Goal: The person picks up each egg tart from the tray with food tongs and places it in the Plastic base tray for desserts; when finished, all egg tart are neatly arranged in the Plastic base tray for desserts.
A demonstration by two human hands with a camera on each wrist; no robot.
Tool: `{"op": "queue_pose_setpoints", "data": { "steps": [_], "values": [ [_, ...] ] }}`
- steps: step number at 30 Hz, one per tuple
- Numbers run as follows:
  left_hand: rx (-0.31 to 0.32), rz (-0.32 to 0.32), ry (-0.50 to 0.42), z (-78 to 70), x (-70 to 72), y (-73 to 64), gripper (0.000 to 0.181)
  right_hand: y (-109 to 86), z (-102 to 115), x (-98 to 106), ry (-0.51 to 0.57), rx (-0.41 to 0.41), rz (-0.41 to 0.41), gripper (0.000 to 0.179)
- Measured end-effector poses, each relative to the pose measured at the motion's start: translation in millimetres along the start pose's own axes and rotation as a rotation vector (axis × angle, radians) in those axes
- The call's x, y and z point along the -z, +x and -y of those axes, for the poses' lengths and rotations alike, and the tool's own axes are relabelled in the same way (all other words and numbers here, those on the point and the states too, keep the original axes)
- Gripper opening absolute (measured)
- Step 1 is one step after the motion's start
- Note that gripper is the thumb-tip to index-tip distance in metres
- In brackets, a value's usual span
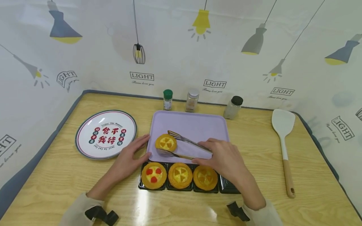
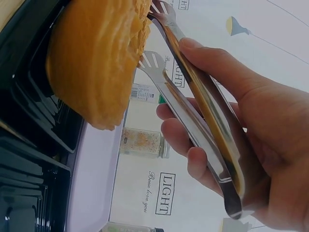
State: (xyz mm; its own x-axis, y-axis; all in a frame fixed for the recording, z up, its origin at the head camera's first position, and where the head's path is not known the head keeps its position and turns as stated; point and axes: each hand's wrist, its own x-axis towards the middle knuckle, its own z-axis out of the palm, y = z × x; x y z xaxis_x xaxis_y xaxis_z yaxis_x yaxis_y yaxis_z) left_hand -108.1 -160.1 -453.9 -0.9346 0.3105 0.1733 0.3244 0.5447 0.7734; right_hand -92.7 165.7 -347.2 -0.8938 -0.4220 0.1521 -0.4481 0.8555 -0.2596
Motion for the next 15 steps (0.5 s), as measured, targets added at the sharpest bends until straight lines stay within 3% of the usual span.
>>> {"op": "queue_pose_setpoints", "data": {
  "steps": [7, 15],
  "values": [
    [0.007, 0.006, -0.012, -1.7, 0.7, -1.1, 0.064, 0.2, -0.1, 0.6, 0.005, 0.011, -0.016, 0.051],
    [0.011, 0.004, 0.009, -0.3, 0.0, -0.3, 0.064, -2.7, -4.6, 9.4, -0.017, 0.017, -0.091, 0.052]
  ]
}}
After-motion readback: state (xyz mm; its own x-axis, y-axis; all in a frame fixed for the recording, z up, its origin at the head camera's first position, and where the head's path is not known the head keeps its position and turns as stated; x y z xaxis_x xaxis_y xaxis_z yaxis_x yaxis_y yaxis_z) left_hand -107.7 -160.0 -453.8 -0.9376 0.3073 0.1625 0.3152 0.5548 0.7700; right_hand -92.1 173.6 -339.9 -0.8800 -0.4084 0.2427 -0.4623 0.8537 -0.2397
